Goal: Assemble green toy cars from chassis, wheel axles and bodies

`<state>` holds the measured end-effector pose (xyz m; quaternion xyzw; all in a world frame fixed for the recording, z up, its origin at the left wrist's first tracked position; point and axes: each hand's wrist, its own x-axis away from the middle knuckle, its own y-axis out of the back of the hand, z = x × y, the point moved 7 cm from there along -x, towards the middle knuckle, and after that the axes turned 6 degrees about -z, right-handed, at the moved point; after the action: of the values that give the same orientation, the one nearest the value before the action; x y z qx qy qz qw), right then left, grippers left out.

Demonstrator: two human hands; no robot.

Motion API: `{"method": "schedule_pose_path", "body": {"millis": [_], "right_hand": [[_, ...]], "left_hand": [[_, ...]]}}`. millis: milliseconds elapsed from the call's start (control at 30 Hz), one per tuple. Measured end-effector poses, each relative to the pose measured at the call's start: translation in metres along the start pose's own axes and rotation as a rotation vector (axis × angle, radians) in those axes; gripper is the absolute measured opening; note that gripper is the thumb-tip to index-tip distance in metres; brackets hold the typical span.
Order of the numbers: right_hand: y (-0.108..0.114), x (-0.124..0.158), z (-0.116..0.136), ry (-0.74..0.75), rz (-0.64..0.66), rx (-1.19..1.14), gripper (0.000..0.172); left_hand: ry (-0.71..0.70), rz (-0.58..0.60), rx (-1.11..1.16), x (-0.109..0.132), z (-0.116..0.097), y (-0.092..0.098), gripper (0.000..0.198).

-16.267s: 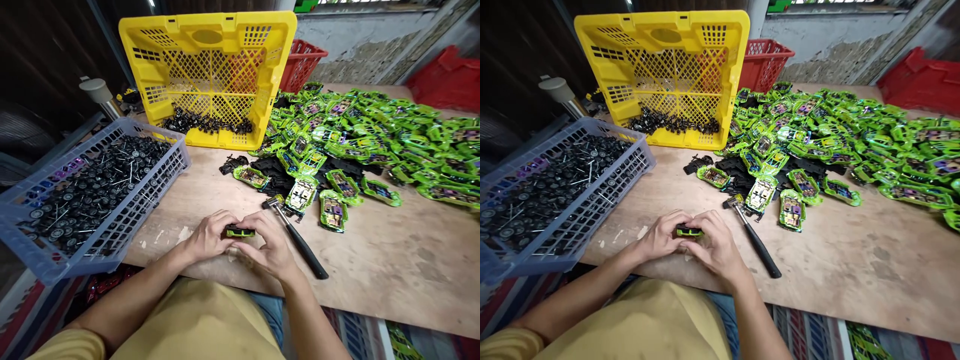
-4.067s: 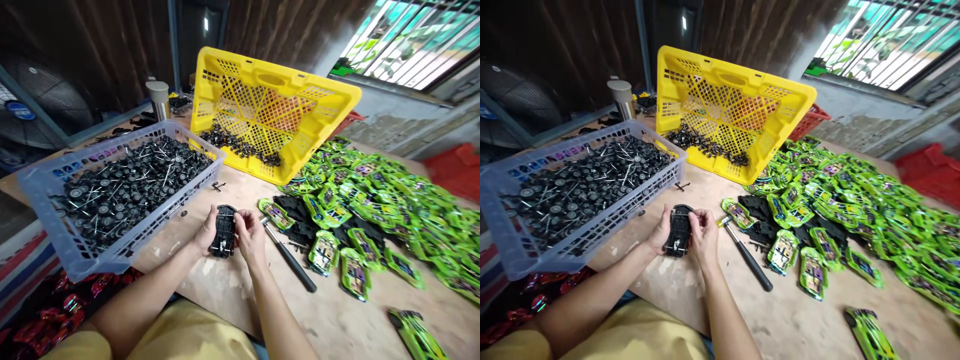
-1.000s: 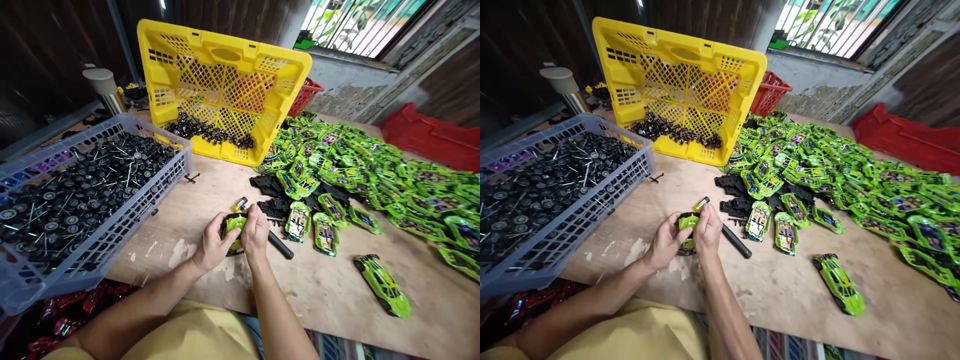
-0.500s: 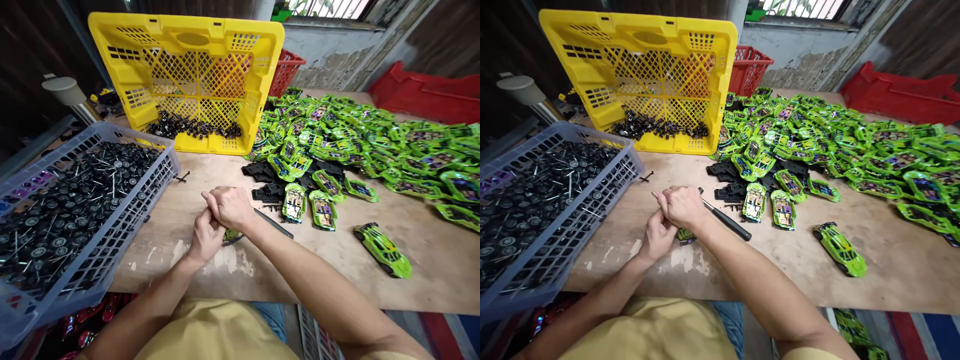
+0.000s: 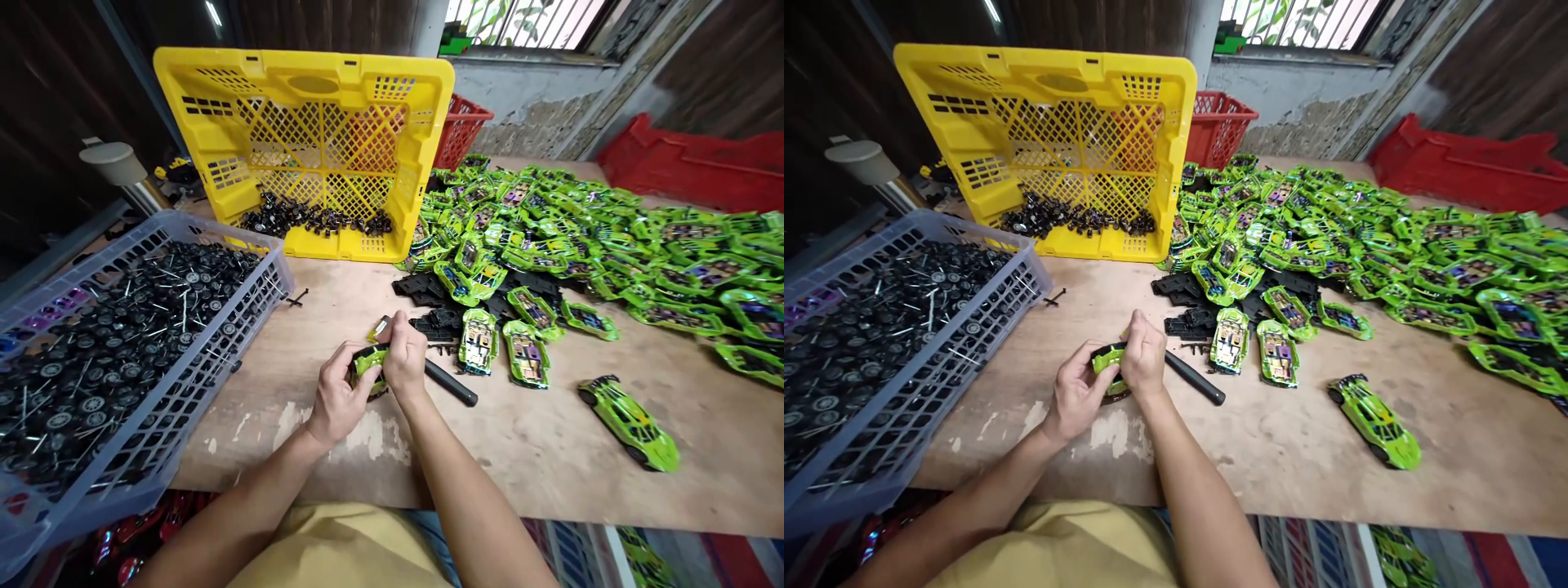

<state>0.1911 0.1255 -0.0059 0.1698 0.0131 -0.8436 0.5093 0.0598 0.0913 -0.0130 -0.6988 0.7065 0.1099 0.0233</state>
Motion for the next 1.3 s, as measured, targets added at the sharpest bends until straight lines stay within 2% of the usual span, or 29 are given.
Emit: {"method": "schedule_pose_path", "body": {"millis": [133,233,300,367,467,567,667,767,833,900,967,1033,1100,1167,1300], "right_hand": [[0.003,0.001,-0.021,-0.134,-0.032,-0.233,0.061],[0.014,-0.002,-0.017,-0.120,-0.048,-0.153,0.063],[0.017,-0.003,0.001,0.001,0.003,-0.024,0.062],[0.012,-0.001,0.029,0.240,0.108,0.158,0.057],[-0.002,0.008,0.058,0.561,0.252,0.415,0.051],[-0.010,0.007,0.063,0.625,0.282,0.459,0.048],[-0.005,-0.001,0.050,0.500,0.202,0.360,0.050],[0.017,-0.005,0.013,0.152,0.012,0.200,0.056],[0.037,0.005,-0.019,-0.094,-0.133,0.113,0.061],[0.054,0.022,-0.041,-0.208,-0.166,0.077,0.061],[0.060,0.038,-0.049,-0.182,-0.025,0.052,0.054],[0.057,0.052,-0.048,-0.111,0.215,0.016,0.038],[0.054,0.062,-0.045,-0.072,0.385,-0.018,0.031],[0.054,0.065,-0.045,-0.078,0.439,-0.032,0.027],[0.054,0.064,-0.048,-0.093,0.411,-0.041,0.020]], "left_hand": [[0.020,0.074,0.024,-0.001,0.010,-0.006,0.026],[0.005,0.088,-0.014,0.000,0.006,-0.006,0.027],[-0.089,0.089,-0.120,-0.001,-0.006,-0.006,0.018],[-0.210,0.090,-0.245,-0.001,-0.019,-0.007,0.013],[-0.331,0.062,-0.383,-0.001,-0.030,-0.010,0.018],[-0.363,0.062,-0.465,-0.002,-0.031,-0.017,0.025],[-0.370,0.100,-0.507,-0.005,-0.030,-0.024,0.024],[-0.336,0.180,-0.502,-0.008,-0.027,-0.026,0.022],[-0.286,0.257,-0.475,-0.006,-0.019,-0.022,0.028],[-0.198,0.326,-0.411,0.000,-0.005,-0.016,0.031],[-0.099,0.347,-0.310,0.007,0.011,-0.009,0.025],[-0.016,0.338,-0.205,0.013,0.023,-0.005,0.022],[0.038,0.344,-0.139,0.017,0.031,-0.006,0.022],[0.063,0.371,-0.107,0.018,0.033,-0.009,0.020],[0.025,0.382,-0.079,0.015,0.028,-0.012,0.015]]}}
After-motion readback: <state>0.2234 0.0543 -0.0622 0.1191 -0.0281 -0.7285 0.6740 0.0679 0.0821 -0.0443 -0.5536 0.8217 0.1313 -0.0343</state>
